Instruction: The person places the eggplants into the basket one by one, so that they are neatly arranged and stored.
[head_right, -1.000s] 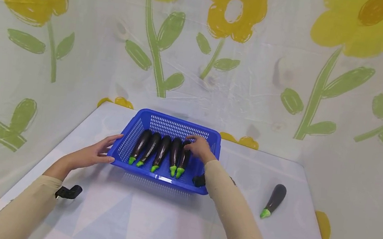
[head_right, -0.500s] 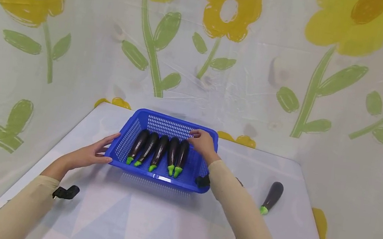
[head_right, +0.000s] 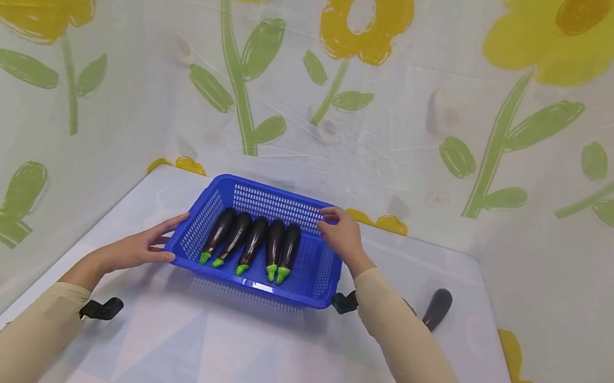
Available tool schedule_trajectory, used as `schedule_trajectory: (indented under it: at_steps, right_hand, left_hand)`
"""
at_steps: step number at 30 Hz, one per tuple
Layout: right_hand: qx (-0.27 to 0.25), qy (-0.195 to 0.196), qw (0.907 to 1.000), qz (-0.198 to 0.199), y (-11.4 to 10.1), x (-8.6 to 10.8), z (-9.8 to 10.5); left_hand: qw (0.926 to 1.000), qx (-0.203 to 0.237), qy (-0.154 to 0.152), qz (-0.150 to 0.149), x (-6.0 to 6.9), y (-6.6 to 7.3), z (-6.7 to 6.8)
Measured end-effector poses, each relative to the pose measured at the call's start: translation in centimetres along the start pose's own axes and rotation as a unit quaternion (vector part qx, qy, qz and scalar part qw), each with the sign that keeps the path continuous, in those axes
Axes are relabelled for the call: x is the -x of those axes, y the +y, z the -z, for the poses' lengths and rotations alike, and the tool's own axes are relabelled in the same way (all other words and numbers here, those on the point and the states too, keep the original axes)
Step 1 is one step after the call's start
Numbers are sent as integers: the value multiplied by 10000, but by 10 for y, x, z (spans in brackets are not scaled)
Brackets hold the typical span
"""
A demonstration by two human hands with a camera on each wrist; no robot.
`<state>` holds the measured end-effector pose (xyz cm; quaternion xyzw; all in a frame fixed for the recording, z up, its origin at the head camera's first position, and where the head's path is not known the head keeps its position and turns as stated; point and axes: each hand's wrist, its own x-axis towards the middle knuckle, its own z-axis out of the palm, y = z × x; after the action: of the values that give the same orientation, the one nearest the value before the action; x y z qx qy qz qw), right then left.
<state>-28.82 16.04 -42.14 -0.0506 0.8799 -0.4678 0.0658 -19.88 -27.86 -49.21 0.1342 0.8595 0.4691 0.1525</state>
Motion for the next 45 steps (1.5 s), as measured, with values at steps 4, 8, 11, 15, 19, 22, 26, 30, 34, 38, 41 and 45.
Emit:
schedule_trajectory:
  at_steps: [4,8,11,15,19,22,26,30,34,38,41,45]
  right_hand:
    - [-43,152,9999,-9,9,4,10]
    - [-54,333,9994,-124,21,5,17]
    - [-36,443,9987,-244,29,7,21]
    - [-40,567,9977,-359,38,12,27]
    - [-135,613,9973,-371,47,16,34]
    - [-125,646,9969,-421,53,20,39]
    - [-40,724,9959,-550,62,23,46]
    - [56,811,9944,-672,70,27,51]
    - [207,864,9933,-736,77,31,57]
    - [363,856,9923,-819,88,37,63]
    - [338,849,9917,-907,96,43,68]
    - [315,854,9906,-1025,108,52,76]
  left_hand:
    - [10000,84,-36,-30,1,-1,0]
    - [9999,99,-62,-48,2,-1,0]
    - [10000,64,-49,-18,3,0,0]
    - [10000,34,-29,9,3,0,0]
    - [10000,37,-10,1,2,0,-1]
    - [10000,19,7,-15,1,-1,-1]
    - [10000,7,-2,-39,0,0,-2]
    - [10000,7,-22,-64,-1,1,-1]
    - [10000,-31,-22,-63,-2,2,-1]
    - [10000,-10,-44,-13,-3,3,-3]
    - [10000,36,-58,3,-3,3,-4]
    - [10000,57,-52,6,-3,2,-5]
